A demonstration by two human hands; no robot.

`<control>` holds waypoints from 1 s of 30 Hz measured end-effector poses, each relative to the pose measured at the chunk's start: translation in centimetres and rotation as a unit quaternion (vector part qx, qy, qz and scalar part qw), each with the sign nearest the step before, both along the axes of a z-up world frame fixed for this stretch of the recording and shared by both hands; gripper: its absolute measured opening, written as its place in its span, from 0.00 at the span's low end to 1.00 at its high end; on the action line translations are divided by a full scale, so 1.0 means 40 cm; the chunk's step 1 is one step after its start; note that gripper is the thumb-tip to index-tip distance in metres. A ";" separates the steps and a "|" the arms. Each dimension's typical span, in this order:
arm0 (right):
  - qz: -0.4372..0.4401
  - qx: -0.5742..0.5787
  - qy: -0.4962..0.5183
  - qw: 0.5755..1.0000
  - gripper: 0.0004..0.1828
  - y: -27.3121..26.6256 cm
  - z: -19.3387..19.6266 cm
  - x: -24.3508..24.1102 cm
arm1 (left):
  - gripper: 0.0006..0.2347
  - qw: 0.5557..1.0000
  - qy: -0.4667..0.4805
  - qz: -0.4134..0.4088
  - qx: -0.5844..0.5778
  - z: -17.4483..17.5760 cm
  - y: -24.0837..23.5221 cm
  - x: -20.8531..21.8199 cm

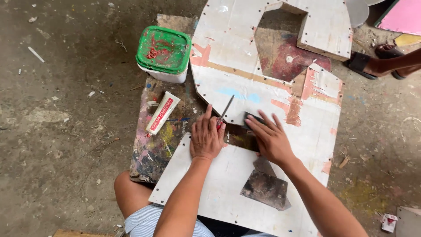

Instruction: Sanding and scraping a large wooden letter to smooth the surface and remove excess filler.

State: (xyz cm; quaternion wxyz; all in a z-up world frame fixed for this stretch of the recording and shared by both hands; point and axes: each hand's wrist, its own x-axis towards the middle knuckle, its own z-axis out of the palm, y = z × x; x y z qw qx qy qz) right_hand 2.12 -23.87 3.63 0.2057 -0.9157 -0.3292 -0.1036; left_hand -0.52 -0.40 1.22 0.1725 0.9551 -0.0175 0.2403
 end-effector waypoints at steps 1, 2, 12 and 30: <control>-0.002 -0.002 0.002 1.000 0.27 -0.027 -0.008 -0.039 | 0.15 1.000 0.002 -0.002 -0.002 0.004 0.001 -0.003; -0.033 0.020 -0.004 0.999 0.28 -0.055 -0.013 -0.077 | 0.15 1.000 -0.002 -0.003 0.003 0.010 0.001 -0.002; -0.076 0.103 0.142 0.982 0.19 -0.014 0.102 -0.380 | 0.15 0.993 0.114 -0.022 0.000 -0.024 0.001 -0.010; -0.246 -0.203 0.375 0.870 0.55 -0.047 0.138 -0.398 | 0.16 0.996 0.083 -0.022 0.001 -0.016 0.003 -0.008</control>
